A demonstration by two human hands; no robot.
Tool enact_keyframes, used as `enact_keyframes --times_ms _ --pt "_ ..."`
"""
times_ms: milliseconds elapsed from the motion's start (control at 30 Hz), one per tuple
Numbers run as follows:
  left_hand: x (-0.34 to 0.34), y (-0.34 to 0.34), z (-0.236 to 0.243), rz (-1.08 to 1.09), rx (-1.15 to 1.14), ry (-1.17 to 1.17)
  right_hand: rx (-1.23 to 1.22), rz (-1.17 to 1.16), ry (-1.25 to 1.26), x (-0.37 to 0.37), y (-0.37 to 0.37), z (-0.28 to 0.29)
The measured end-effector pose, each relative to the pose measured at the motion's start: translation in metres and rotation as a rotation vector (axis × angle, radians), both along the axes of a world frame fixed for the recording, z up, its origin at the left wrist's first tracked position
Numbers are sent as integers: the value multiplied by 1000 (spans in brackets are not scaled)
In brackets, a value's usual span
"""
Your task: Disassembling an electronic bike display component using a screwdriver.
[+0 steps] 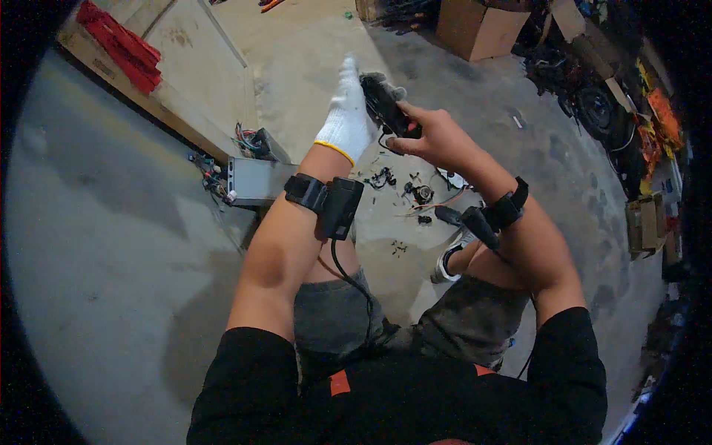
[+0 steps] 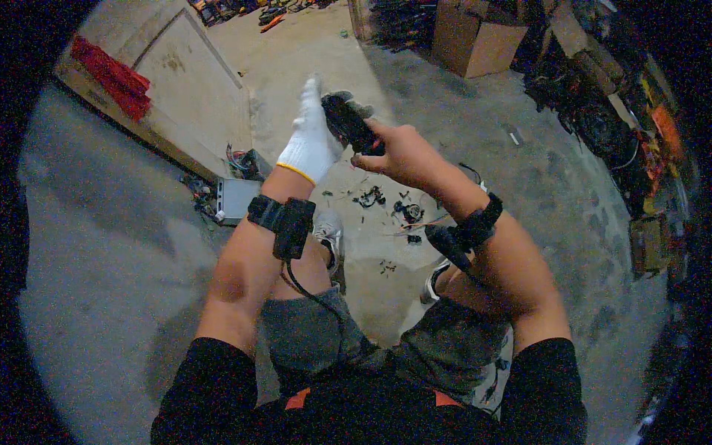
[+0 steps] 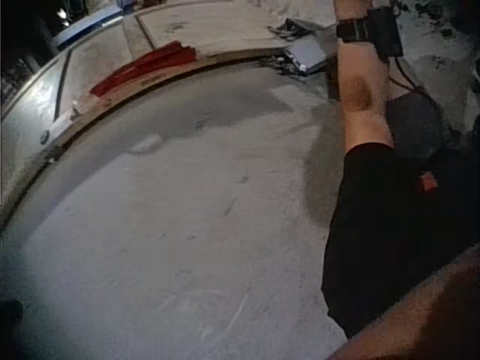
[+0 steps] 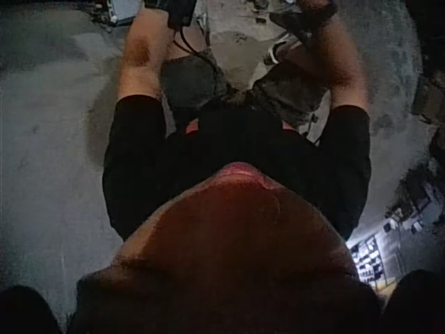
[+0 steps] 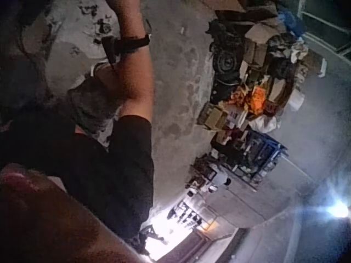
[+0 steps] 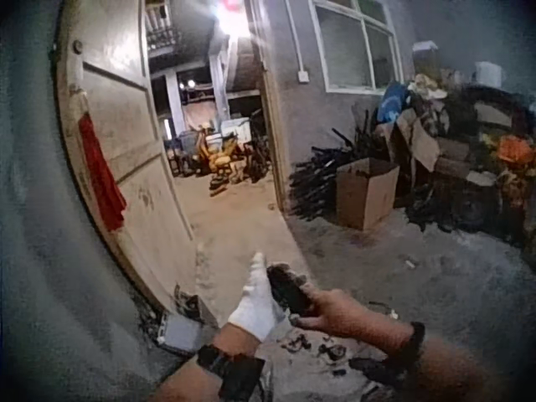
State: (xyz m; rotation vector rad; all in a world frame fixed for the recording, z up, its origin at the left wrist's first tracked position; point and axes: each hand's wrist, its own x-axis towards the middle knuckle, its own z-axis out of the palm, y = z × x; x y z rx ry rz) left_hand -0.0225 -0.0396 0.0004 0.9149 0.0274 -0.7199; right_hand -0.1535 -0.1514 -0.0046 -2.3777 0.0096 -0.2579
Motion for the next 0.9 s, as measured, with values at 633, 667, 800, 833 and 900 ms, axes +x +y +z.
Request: enact_keyframes --times_ms 633,667,800,833,900 --pt "2 -8 -7 -43 -114 43 292 -45 117 -2 -26 -3" --pt "1 -10 -6 -9 -84 62 260 -46 61 -2 -29 -4" --pt "-16 -16 -1 129 274 -98 195 -91 40 -13 -41 -4" --pt "-21 -17 1 129 267 -76 195 -65 59 -18 -44 -2" --pt "-32 -22 4 116 389 -119 86 -140 80 -27 -50 4"
